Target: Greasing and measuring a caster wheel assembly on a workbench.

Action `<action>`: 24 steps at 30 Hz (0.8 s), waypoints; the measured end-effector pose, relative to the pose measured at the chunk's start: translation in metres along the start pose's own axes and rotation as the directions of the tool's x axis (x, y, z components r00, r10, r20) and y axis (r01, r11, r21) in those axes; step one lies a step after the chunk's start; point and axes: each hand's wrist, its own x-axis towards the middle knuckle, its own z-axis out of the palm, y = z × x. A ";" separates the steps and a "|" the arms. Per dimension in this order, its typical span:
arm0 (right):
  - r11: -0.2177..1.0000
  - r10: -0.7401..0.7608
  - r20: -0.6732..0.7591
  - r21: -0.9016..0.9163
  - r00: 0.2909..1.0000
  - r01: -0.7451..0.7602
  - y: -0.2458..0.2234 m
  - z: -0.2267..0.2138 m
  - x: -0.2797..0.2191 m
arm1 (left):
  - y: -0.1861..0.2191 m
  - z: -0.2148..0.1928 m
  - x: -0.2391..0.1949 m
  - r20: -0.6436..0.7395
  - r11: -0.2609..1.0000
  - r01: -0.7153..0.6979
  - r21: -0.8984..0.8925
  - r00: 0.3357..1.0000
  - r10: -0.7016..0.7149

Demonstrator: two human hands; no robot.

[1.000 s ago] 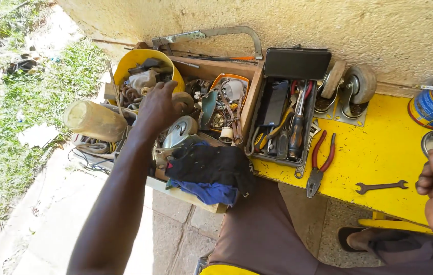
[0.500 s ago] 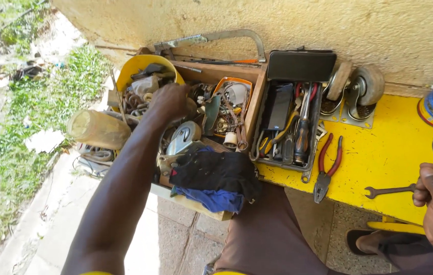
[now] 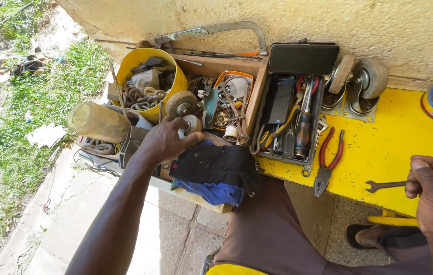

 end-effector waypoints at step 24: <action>0.997 0.027 -0.077 0.068 0.997 -0.022 -0.056 0.012 -0.022 | 0.014 -0.031 -0.030 -0.622 0.812 -0.452 -0.369 0.769 0.146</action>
